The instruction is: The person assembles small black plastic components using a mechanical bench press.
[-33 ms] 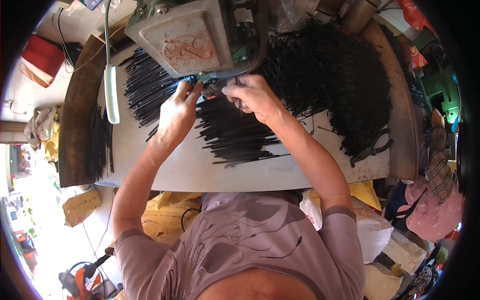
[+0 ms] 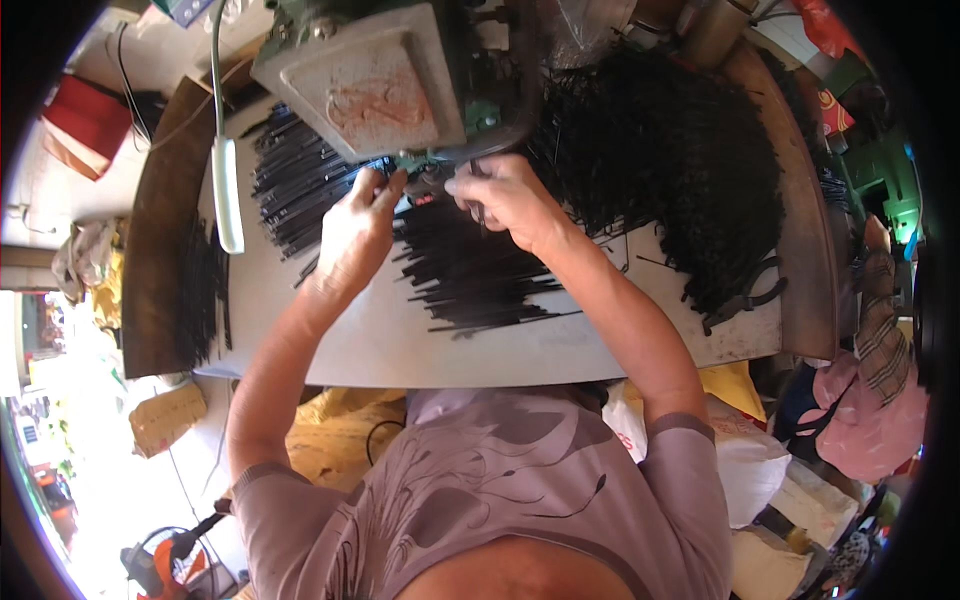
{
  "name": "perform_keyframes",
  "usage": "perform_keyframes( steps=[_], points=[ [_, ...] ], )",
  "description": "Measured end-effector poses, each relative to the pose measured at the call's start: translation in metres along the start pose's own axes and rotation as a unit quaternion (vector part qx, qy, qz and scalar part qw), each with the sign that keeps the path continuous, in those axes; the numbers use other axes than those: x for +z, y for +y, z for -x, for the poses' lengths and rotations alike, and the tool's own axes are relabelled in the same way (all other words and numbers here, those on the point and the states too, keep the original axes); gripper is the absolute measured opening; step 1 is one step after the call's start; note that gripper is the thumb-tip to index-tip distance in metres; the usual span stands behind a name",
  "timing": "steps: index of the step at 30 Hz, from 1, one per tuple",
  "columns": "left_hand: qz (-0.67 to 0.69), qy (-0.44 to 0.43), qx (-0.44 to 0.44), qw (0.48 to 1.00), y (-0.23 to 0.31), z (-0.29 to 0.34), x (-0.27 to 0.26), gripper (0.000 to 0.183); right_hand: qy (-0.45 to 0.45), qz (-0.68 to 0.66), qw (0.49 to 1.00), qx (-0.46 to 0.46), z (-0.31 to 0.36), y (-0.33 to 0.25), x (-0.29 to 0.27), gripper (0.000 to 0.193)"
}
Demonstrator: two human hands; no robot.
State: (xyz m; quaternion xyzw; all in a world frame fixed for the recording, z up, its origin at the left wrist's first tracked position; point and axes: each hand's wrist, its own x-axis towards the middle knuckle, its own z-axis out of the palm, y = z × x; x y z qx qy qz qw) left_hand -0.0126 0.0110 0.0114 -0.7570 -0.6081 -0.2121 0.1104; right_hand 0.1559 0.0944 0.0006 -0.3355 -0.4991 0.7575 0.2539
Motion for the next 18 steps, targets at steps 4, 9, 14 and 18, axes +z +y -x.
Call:
perform_keyframes(
  steps=[4, 9, 14, 18],
  points=[
    [0.095, 0.033, 0.025, 0.995, -0.007, 0.0, -0.003, 0.024, -0.021, 0.0, 1.0, 0.012, 0.0, 0.004, -0.001, 0.013],
    [0.5, -0.223, -0.402, 0.734, 0.003, 0.016, -0.037, 0.018, -0.051, -0.017, 0.998, -0.02, -0.004, 0.012, -0.004, 0.015],
    [0.619, -0.215, -0.421, 0.627, 0.029, 0.024, -0.029, 0.018, -0.077, 0.013, 0.997, -0.012, -0.005, 0.011, 0.016, 0.025],
    [0.655, -0.206, -0.401, 0.606, 0.032, 0.022, -0.029, 0.019, -0.09, -0.017, 0.996, 0.011, -0.006, 0.015, 0.016, 0.025]
  ],
)
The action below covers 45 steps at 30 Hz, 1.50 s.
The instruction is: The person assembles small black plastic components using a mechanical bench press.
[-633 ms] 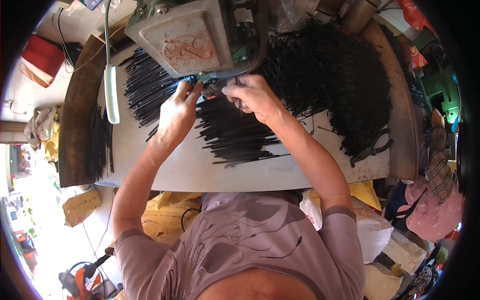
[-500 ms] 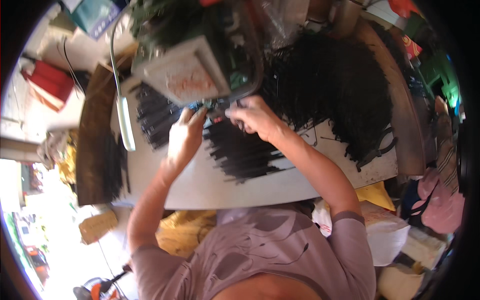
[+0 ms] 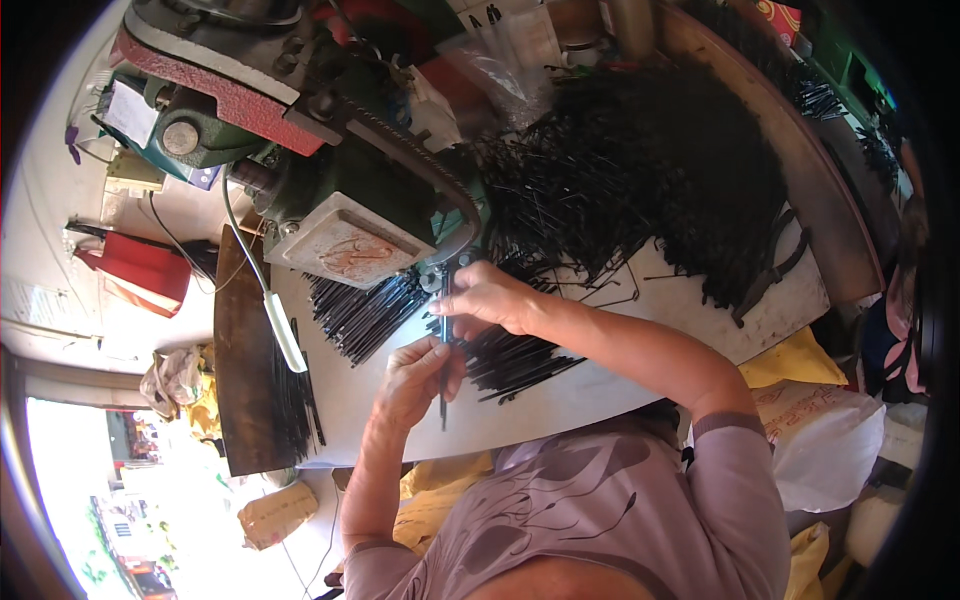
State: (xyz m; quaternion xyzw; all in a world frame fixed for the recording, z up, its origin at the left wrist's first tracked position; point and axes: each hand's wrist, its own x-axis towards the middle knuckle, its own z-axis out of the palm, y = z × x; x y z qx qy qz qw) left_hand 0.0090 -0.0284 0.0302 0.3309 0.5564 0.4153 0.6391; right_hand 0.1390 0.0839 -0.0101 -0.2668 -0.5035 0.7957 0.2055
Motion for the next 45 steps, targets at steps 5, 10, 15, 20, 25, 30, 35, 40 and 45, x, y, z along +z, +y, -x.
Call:
perform_keyframes(
  steps=[5, 10, 15, 20, 25, 30, 35, 40, 45],
  points=[
    [-0.101, 0.032, 0.01, 0.994, 0.001, 0.009, 0.009, 0.017, -0.025, -0.1, 0.995, -0.015, 0.015, -0.005, -0.014, 0.023],
    [-0.438, 0.227, 0.317, 0.81, -0.019, -0.002, 0.009, 0.028, -0.002, -0.152, 0.988, -0.02, 0.014, 0.003, -0.019, 0.024],
    [-0.332, 0.22, 0.359, 0.844, -0.013, -0.007, 0.03, 0.033, 0.109, -0.23, 0.963, -0.087, 0.004, -0.005, -0.041, 0.02],
    [0.2, 0.089, 0.095, 0.971, -0.019, -0.036, 0.01, 0.018, 0.111, -0.21, 0.966, -0.101, -0.001, -0.011, -0.047, 0.017],
    [0.343, 0.139, 0.024, 0.929, -0.016, -0.055, -0.009, 0.018, 0.131, -0.203, 0.964, -0.11, -0.003, -0.008, -0.038, 0.015],
    [0.3, 0.13, 0.092, 0.941, -0.013, -0.064, -0.01, 0.015, 0.158, -0.221, 0.953, -0.132, -0.002, -0.007, -0.036, 0.016],
    [0.298, 0.144, 0.094, 0.939, -0.012, -0.068, -0.014, 0.018, 0.17, -0.236, 0.948, -0.132, -0.003, -0.004, -0.031, 0.018],
    [0.298, 0.147, 0.117, 0.936, -0.009, -0.07, -0.01, 0.018, 0.182, -0.252, 0.939, -0.148, -0.004, -0.003, -0.029, 0.021],
    [0.299, 0.142, 0.123, 0.936, -0.014, -0.07, -0.014, 0.019, 0.191, -0.265, 0.934, -0.142, -0.004, -0.004, -0.024, 0.014]
  ],
)
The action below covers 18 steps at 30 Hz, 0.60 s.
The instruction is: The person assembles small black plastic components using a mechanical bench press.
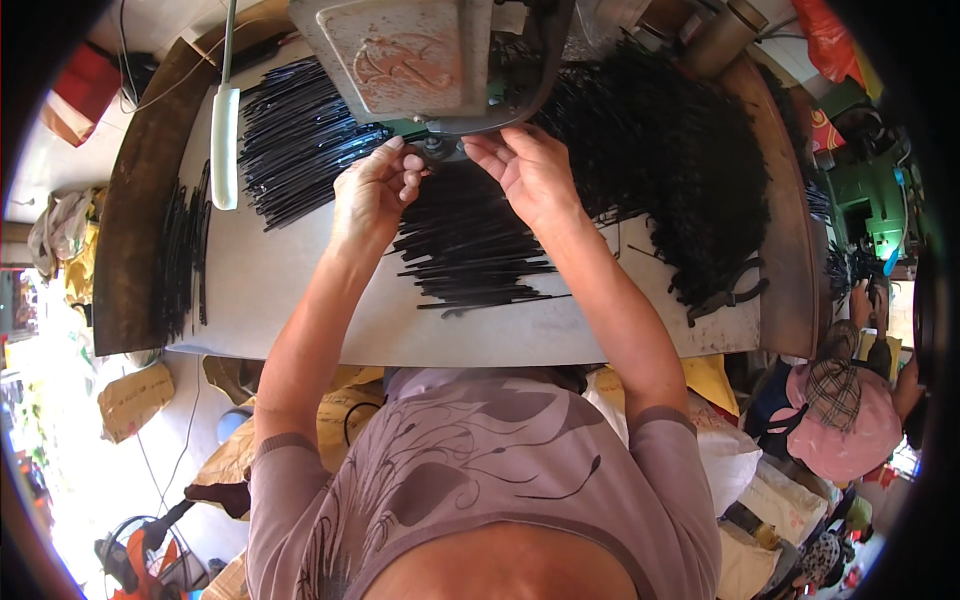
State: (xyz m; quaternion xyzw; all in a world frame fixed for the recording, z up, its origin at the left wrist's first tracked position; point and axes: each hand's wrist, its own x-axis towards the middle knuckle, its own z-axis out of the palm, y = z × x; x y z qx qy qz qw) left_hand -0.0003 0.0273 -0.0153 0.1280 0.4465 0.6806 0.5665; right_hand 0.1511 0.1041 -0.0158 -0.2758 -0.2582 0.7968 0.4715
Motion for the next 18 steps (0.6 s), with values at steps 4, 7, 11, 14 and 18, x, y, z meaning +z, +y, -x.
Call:
perform_keyframes(
  steps=[4, 7, 11, 14, 18],
  points=[
    [-0.001, 0.009, 0.003, 1.0, -0.002, 0.001, -0.001, 0.019, 0.008, 0.002, 1.0, 0.001, 0.0, 0.003, -0.001, 0.014],
    [0.016, 0.029, 0.002, 0.999, -0.003, 0.004, 0.003, 0.018, 0.013, -0.002, 1.0, 0.001, 0.001, 0.005, -0.001, 0.016],
    [0.013, 0.03, 0.0, 0.999, -0.006, 0.006, 0.002, 0.017, 0.018, 0.005, 1.0, 0.013, 0.001, 0.004, -0.003, 0.014],
    [0.004, 0.013, 0.003, 1.0, -0.009, 0.002, 0.003, 0.016, 0.017, 0.011, 1.0, 0.003, 0.004, 0.0, -0.005, 0.015],
    [0.021, -0.009, -0.019, 1.0, -0.006, 0.0, -0.003, 0.015, -0.035, 0.098, 0.994, 0.01, 0.0, -0.009, -0.02, 0.021]
  ],
)
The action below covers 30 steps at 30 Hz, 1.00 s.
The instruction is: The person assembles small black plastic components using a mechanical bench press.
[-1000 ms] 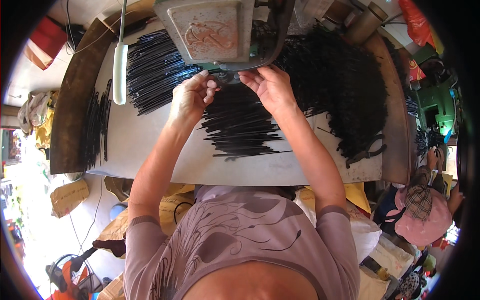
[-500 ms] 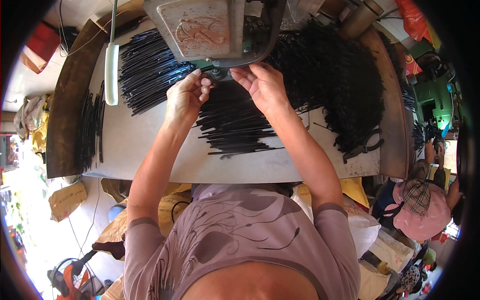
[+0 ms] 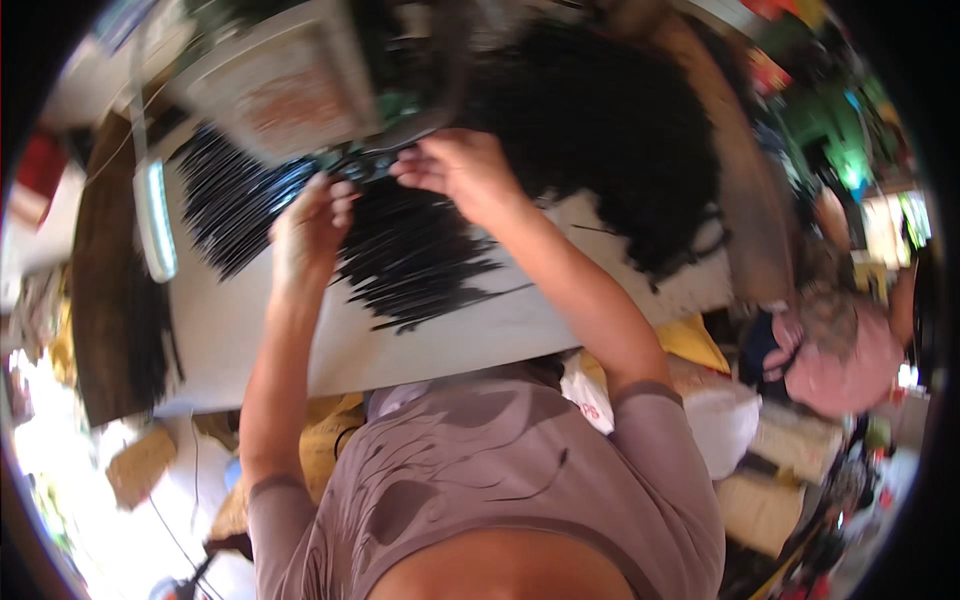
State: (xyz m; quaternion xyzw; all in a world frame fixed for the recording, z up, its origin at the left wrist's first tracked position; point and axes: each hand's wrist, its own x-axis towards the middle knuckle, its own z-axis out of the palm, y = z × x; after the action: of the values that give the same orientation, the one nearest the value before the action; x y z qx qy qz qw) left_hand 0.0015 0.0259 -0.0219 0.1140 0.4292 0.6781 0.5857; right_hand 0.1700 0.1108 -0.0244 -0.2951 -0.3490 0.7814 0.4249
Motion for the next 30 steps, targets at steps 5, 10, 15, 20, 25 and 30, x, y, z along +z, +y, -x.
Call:
perform_keyframes(
  steps=[5, 10, 15, 20, 25, 30],
  points=[
    [-0.009, 0.01, -0.029, 1.0, 0.011, -0.002, -0.009, 0.014, 0.016, 0.369, 0.924, -0.1, 0.027, -0.047, -0.032, 0.027],
    [-0.072, -0.061, -0.057, 0.994, 0.015, 0.006, 0.003, 0.016, 0.127, 0.733, 0.632, -0.216, 0.052, -0.121, -0.106, 0.022],
    [-0.032, -0.106, -0.06, 0.992, 0.012, 0.003, -0.003, 0.015, 0.155, 0.832, 0.523, -0.1, 0.065, -0.133, -0.134, 0.015],
    [-0.055, -0.069, -0.088, 0.992, 0.012, 0.01, -0.001, 0.018, 0.097, 0.806, 0.524, -0.26, 0.066, -0.121, -0.128, 0.013],
    [-0.191, -0.011, -0.027, 0.981, 0.007, 0.026, 0.003, 0.008, 0.006, 0.779, 0.453, -0.435, 0.058, -0.105, -0.061, 0.012],
    [-0.195, -0.033, -0.021, 0.98, 0.007, 0.03, 0.005, 0.005, -0.097, 0.754, 0.499, -0.417, 0.043, -0.063, -0.014, 0.011]
  ],
)
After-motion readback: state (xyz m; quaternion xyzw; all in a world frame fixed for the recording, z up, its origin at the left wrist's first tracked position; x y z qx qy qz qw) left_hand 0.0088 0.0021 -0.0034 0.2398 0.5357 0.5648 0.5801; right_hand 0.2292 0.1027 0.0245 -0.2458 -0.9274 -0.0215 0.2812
